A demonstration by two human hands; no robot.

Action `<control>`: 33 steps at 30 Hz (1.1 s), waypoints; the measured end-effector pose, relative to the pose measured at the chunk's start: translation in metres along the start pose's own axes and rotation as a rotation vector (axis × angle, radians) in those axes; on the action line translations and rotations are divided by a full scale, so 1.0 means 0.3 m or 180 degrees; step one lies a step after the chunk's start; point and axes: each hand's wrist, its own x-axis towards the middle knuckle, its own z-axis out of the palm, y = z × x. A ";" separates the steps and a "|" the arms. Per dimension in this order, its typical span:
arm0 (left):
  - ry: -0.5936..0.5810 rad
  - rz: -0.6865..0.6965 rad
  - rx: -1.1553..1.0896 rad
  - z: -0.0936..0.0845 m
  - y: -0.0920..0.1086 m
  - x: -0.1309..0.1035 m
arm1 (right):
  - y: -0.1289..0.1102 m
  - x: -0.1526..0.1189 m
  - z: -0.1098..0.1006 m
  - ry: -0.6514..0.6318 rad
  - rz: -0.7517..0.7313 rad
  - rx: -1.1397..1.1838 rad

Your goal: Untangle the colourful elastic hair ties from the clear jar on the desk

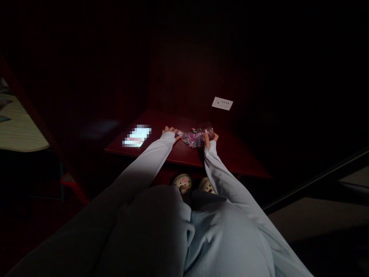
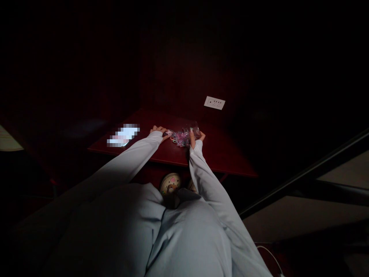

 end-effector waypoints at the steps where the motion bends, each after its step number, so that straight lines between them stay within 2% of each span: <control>1: -0.0002 -0.0001 0.0009 -0.004 0.001 -0.003 | 0.004 0.002 -0.001 -0.0009 -0.0028 -0.0006; 8: 0.0132 -0.0051 0.0052 -0.023 0.014 -0.007 | 0.056 0.037 -0.018 0.0152 0.0155 0.0040; 14: -0.0131 -0.0106 -0.0126 -0.032 0.025 -0.005 | 0.055 0.036 -0.007 -0.0026 0.0059 -0.0065; 20: -0.0204 -0.0067 -0.0172 -0.033 0.005 -0.017 | 0.048 0.032 -0.011 -0.0045 -0.0113 -0.0264; 26: 0.0138 -0.0018 -0.0475 -0.038 -0.007 -0.041 | 0.071 0.059 -0.025 0.0265 0.0108 -0.0184; 30: 0.0385 0.0101 -0.0511 -0.042 -0.007 -0.049 | 0.069 0.072 -0.022 0.0506 -0.0127 -0.0090; 33: 0.0556 0.0254 -0.0838 -0.026 -0.014 -0.037 | 0.065 0.074 -0.014 0.0577 -0.0275 0.0086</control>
